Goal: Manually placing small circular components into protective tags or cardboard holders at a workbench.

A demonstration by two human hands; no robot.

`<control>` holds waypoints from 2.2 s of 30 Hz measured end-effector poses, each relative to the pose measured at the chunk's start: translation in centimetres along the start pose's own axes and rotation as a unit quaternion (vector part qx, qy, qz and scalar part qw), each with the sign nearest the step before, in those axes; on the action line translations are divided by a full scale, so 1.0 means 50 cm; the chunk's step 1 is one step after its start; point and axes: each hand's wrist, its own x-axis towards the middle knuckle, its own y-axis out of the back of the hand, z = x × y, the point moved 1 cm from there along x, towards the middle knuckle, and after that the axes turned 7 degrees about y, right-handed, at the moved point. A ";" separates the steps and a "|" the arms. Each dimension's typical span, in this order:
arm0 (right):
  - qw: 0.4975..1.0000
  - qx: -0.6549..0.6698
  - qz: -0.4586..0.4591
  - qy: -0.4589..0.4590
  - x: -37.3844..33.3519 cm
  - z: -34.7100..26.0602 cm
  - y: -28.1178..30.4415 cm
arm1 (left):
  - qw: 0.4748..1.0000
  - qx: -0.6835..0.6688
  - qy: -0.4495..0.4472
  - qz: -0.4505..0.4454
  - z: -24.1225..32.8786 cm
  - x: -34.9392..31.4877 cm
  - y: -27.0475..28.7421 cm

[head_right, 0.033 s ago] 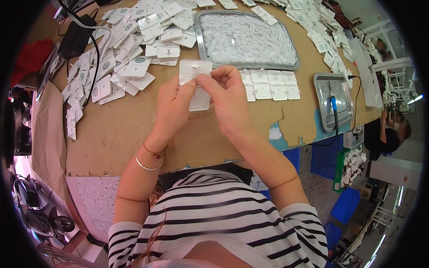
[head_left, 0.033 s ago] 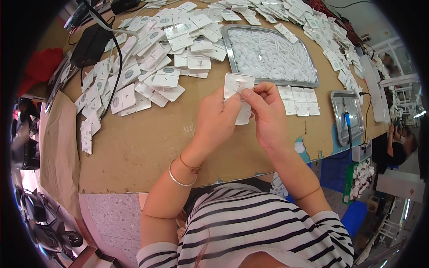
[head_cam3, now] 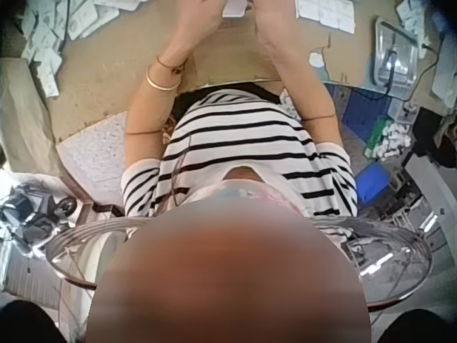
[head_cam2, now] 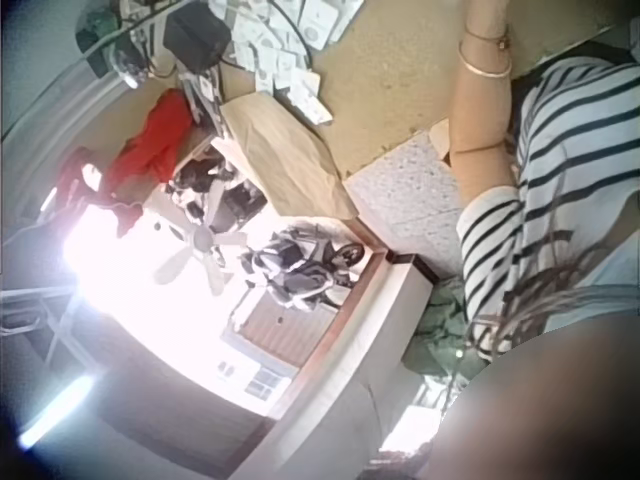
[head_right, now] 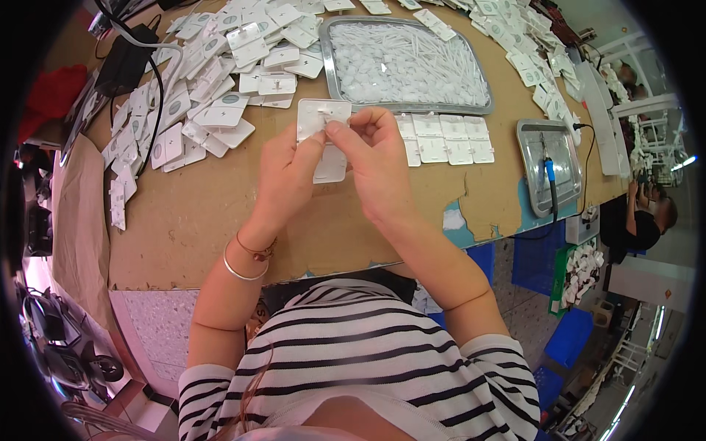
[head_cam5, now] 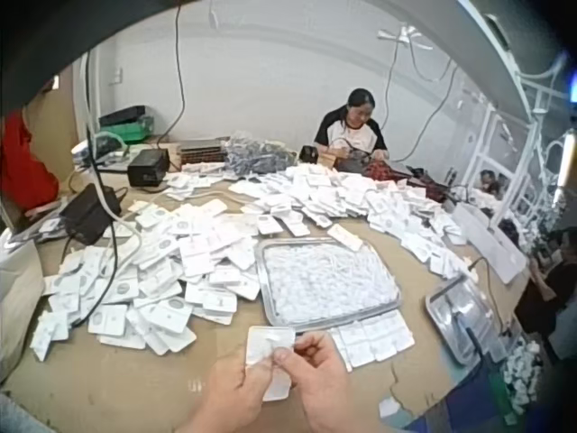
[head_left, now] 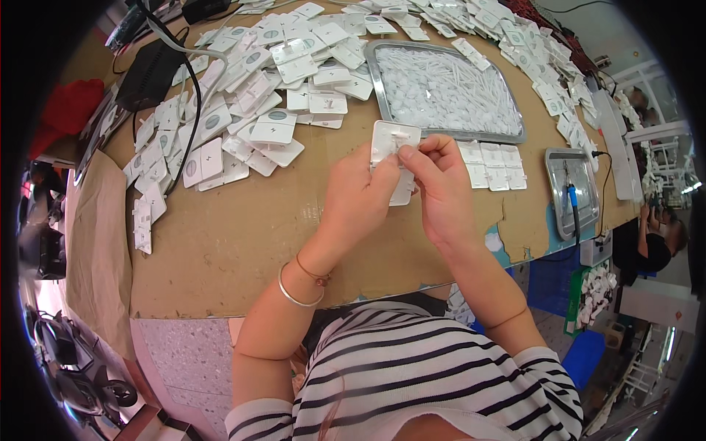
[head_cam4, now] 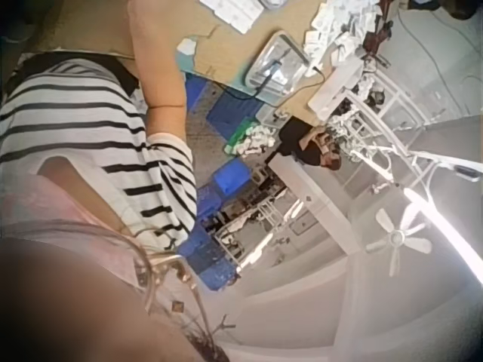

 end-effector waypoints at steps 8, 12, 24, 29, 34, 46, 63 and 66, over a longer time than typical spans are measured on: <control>0.992 -0.081 0.010 0.091 0.000 0.008 0.011 | 0.999 0.047 0.007 -0.001 0.001 0.002 0.000; 0.865 -0.362 -0.060 0.343 0.010 -0.006 0.028 | 0.999 0.038 0.026 -0.020 -0.010 0.008 0.003; 0.688 -0.535 -0.229 0.434 0.056 -0.072 0.031 | 0.988 -0.015 0.134 -0.078 -0.003 0.008 0.001; 0.666 -0.454 -0.226 0.547 0.050 -0.067 0.066 | 0.996 -0.035 0.055 -0.063 -0.011 0.006 0.001; 0.615 -0.440 -0.184 0.628 0.029 -0.070 0.079 | 0.993 -0.050 0.073 -0.075 0.007 -0.002 0.003; 0.895 -0.340 -0.191 0.215 0.035 -0.068 0.058 | 0.996 0.052 0.009 -0.074 0.027 -0.006 0.001; 0.990 -0.105 -0.037 0.090 0.011 -0.057 0.041 | 0.993 -0.101 0.060 -0.010 0.013 -0.017 -0.024; 0.994 -0.049 -0.093 -0.017 -0.003 -0.047 0.058 | 0.997 -0.058 0.042 0.004 0.006 -0.010 -0.013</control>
